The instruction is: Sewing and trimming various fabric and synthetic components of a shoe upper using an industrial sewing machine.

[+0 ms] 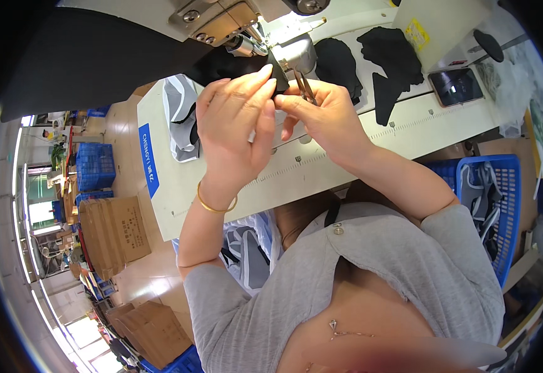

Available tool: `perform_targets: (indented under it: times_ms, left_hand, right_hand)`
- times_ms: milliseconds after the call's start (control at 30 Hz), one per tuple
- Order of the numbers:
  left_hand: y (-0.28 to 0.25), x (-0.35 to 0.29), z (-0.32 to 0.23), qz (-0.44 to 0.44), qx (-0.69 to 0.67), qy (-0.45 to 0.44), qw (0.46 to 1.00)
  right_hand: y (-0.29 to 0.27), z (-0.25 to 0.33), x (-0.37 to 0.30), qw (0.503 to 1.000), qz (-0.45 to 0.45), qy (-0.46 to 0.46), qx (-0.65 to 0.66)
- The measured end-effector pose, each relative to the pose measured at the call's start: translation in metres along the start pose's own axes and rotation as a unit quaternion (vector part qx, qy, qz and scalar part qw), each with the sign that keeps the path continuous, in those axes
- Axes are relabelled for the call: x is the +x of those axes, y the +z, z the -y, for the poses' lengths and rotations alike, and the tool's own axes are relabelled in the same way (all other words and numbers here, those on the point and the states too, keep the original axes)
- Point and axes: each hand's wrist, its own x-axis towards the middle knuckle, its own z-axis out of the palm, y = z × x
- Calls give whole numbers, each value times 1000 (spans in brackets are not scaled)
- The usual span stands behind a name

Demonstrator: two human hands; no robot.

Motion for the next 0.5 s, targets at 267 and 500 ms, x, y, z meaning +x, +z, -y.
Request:
perform_targets:
  times_ms: [267, 500]
  left_hand:
    - [-16, 24, 0, 78, 42, -12, 996]
    - [7, 14, 2, -16, 104, 78, 991]
  right_hand:
    - [-5, 0, -1, 990, -10, -95, -105]
    - [-6, 1, 0, 989, -20, -77, -121]
